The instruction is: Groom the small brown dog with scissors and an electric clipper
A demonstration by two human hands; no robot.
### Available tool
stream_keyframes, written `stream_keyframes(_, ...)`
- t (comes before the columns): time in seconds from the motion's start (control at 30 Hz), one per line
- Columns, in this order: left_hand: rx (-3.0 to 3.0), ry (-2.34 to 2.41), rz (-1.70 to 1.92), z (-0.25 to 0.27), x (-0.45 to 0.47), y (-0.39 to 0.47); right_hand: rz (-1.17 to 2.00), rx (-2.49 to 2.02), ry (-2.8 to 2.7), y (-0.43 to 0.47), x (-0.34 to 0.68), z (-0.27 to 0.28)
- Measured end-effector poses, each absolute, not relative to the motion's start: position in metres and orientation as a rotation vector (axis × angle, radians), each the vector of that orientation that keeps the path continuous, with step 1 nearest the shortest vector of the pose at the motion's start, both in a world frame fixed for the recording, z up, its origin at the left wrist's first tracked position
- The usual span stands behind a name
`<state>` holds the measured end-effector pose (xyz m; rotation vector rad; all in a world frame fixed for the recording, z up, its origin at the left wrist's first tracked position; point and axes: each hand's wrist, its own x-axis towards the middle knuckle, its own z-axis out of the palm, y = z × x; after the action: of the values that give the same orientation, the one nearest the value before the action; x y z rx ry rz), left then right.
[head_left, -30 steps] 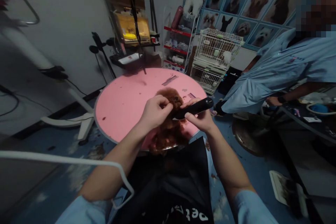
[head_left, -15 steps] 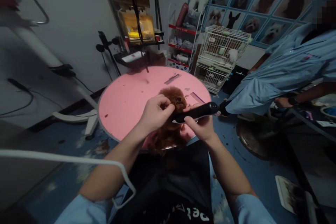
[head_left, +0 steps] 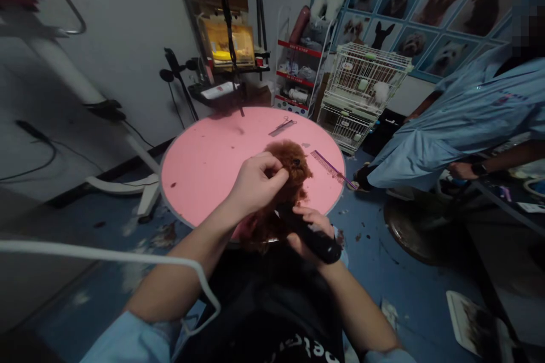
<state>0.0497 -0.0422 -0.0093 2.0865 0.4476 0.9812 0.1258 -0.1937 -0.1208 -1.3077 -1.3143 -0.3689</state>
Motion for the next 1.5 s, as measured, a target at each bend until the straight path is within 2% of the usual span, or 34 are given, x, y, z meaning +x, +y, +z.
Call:
stream_keyframes(0.13,2.083,0.457,0.946,-0.008,0.049,-0.043,-0.470,-1.271,-1.321,-0.204,0.120,-0.136)
stream_keyframes(0.4,2.118,0.414,0.887,-0.005,0.049,-0.040,-0.334,-1.299,-1.332,-0.196,0.120,-0.139)
stream_keyframes(0.5,2.213,0.327,0.779,-0.001,0.052,-0.036,-0.170,-1.279,-1.108,-0.202,0.112,-0.120)
stream_keyframes(0.6,2.301,0.257,0.684,0.005,0.059,-0.036,-0.173,-1.325,-0.916,-0.204,0.106,-0.089)
stream_keyframes(0.77,2.360,0.306,0.603,0.014,0.068,-0.040,-0.070,-1.529,-1.083,-0.193,0.102,-0.065)
stream_keyframes(0.9,2.442,0.291,0.526,0.021,0.070,-0.040,-0.231,-1.592,-1.005,-0.187,0.100,-0.068)
stream_keyframes(1.03,2.464,0.246,0.472,0.025,0.072,-0.036,-0.261,-1.717,-1.057,-0.184,0.095,-0.065)
stream_keyframes(1.2,2.462,0.173,0.466,0.025,0.076,-0.033,-0.526,-1.645,-0.959,-0.170,0.093,-0.058)
stream_keyframes(1.4,2.425,0.128,0.453,0.016,0.079,-0.032,-0.276,-1.886,-1.148,-0.166,0.070,-0.077)
stream_keyframes(1.5,2.391,0.088,0.452,0.016,0.081,-0.035,-0.378,-1.791,-1.097,-0.173,0.068,-0.078)
